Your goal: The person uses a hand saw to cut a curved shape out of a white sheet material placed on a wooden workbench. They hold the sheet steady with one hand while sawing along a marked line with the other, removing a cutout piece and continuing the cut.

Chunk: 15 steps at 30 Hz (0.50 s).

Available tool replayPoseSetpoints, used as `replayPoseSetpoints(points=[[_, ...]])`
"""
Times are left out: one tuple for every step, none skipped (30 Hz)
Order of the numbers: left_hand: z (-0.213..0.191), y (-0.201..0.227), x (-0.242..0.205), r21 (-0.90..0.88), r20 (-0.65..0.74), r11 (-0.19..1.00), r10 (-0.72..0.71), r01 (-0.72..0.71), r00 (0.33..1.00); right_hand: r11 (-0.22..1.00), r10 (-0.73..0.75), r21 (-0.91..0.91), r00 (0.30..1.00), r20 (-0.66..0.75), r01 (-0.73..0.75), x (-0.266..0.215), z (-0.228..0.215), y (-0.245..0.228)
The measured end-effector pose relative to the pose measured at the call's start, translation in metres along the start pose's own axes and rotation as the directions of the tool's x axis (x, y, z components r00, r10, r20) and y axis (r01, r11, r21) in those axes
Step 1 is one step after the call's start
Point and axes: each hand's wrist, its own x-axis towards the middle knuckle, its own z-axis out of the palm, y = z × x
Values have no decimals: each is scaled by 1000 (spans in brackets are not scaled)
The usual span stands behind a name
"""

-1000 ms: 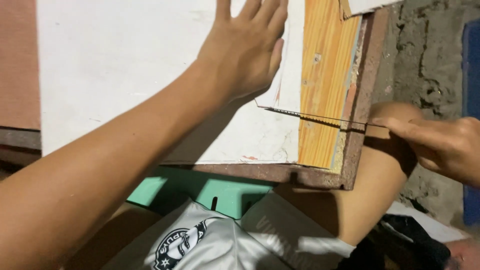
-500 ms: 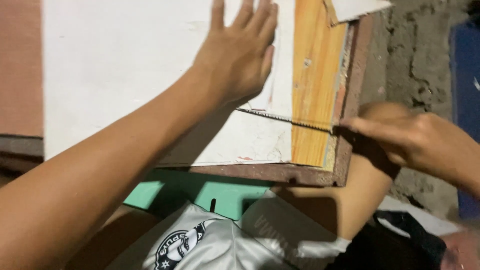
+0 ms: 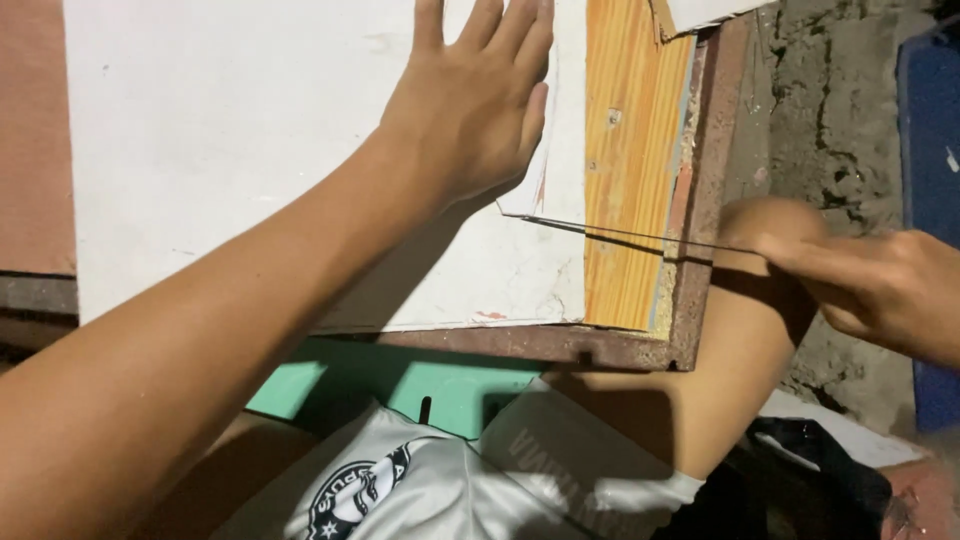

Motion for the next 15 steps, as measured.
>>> replayPoseSetpoints(points=[[2,0,0,4,-6,1000,-3,3,1000,1000,-4,-8,999,-33,4,-5,3,5],[2,0,-1,13,0,1000,-8,8,1000,1000,-17,-5,998,-67,16,-8,8,6],[4,1,-1,21,6,1000,-13,13,1000,1000,-29,-2,994,-101,29,-9,12,6],[3,0,1,15,-5,1000,5,-5,1000,1000,-7,-3,994,-104,7,0,3,-3],[4,-1,4,-20,48,1000,-11,12,999,998,-2,-58,1000,-22,1,9,-5,-11],[4,3,4,-62,108,997,-32,39,994,994,4,-109,997,74,5,16,-14,-18],[2,3,4,-77,103,997,-20,28,994,994,20,-108,996,82,-11,14,-17,-21],[0,2,2,-43,54,999,-10,12,999,999,1,-52,998,56,2,13,-20,-23],[-3,1,0,-9,4,1000,0,0,1000,1000,-15,4,999,28,15,12,-24,-27],[1,2,2,-7,-7,1000,2,-2,1000,1000,-10,-5,1000,24,10,2,-22,-23],[2,2,4,-18,7,1000,1,-1,1000,999,10,-43,1000,29,-8,-8,-22,-20],[2,0,2,-16,25,1000,-9,10,1000,997,15,-81,1000,26,-12,-13,-21,-16],[-3,0,-2,-1,19,1000,-17,17,1000,996,5,-90,1000,14,-4,-33,-7,-4],[-5,1,0,-2,54,1000,-18,19,998,958,125,273,986,-109,-91,-56,6,9],[-6,2,4,-2,88,1000,-20,21,996,789,272,605,945,-182,-111,-78,19,24]])
